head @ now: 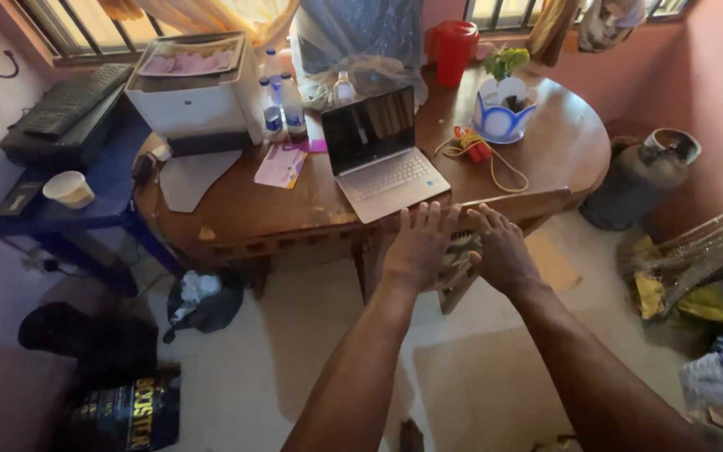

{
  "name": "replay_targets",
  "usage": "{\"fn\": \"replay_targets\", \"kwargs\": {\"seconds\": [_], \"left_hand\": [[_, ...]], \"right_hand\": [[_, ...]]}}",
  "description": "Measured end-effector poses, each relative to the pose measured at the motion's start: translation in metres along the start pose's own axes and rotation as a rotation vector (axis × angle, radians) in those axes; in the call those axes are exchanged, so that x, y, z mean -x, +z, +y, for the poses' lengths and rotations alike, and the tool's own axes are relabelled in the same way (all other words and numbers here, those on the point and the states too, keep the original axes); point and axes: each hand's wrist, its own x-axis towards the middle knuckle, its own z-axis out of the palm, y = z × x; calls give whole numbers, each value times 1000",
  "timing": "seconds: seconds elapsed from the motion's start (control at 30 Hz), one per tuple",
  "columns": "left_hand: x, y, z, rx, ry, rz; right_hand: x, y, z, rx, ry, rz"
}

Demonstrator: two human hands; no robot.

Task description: Arrange several dining chairs around a wooden table.

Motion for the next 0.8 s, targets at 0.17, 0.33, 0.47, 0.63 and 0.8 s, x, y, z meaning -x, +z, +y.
{"fn": "replay_targets", "kwargs": {"seconds": [0.17,0.33,0.47,0.63,0.8], "left_hand": [[-47,44,-20,3,-90,47],[-61,50,-25,144,-169,-391],[-77,57,-35,236,-253,-422],[-86,62,-43,284,-256,-343],[-91,32,-50,375,-314,-552]], "right_hand": [[-52,12,36,97,-77,-73],[-89,31,57,82,-101,-280],[-117,43,53,60,-167,-357],[-125,41,37,150,-94,-486],[-124,25,29,69,-137,-435]]}}
